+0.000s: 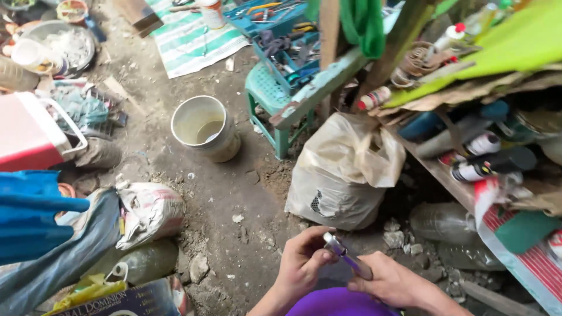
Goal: The person is performing maintenance on a motorcycle engine, using wrenches to work on the carburetor area and selecting tools from a storage space.
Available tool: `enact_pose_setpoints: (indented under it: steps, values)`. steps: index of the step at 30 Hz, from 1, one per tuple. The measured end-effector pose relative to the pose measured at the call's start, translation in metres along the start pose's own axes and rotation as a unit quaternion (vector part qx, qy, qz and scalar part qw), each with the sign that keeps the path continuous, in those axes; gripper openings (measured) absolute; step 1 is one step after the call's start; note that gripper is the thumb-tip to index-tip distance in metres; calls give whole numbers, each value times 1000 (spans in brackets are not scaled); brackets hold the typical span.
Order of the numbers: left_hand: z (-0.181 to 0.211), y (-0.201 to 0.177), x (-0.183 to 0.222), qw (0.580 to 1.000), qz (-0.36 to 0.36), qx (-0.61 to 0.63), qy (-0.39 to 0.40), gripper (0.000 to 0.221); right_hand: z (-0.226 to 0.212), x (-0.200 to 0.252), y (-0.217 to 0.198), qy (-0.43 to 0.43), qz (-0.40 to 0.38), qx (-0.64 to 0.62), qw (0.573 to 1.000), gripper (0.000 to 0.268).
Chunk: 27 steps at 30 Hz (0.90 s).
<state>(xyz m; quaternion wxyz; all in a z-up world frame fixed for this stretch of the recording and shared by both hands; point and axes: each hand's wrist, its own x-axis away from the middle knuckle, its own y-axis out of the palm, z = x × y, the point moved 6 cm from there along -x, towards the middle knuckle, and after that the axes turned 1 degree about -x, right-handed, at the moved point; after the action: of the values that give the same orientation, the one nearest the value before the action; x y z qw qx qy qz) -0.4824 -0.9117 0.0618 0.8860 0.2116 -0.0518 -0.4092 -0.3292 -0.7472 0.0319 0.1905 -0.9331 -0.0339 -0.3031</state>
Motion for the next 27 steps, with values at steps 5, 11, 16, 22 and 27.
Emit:
enact_pose_setpoints:
  steps: [5, 11, 16, 22, 27]
  values:
    - [53, -72, -33, 953, 24, -299, 53, 23, -36, -68, 6, -19, -92, -22, 995, 60]
    - [26, -236, -113, 869, -5, -490, -68, 23, -103, -242, 18, 3, -99, 33, 995, 47]
    - [60, -376, -202, 924, 28, -325, -202, 27, -159, -388, 26, 101, -124, 123, 979, 45]
    - [165, -479, -304, 970, 112, -151, -155, 33, -387, -474, -51, 167, -199, 10, 966, 19]
    - [227, -569, -386, 947, 120, -264, -140, 32, -426, -582, -52, 157, -182, 2, 971, 29]
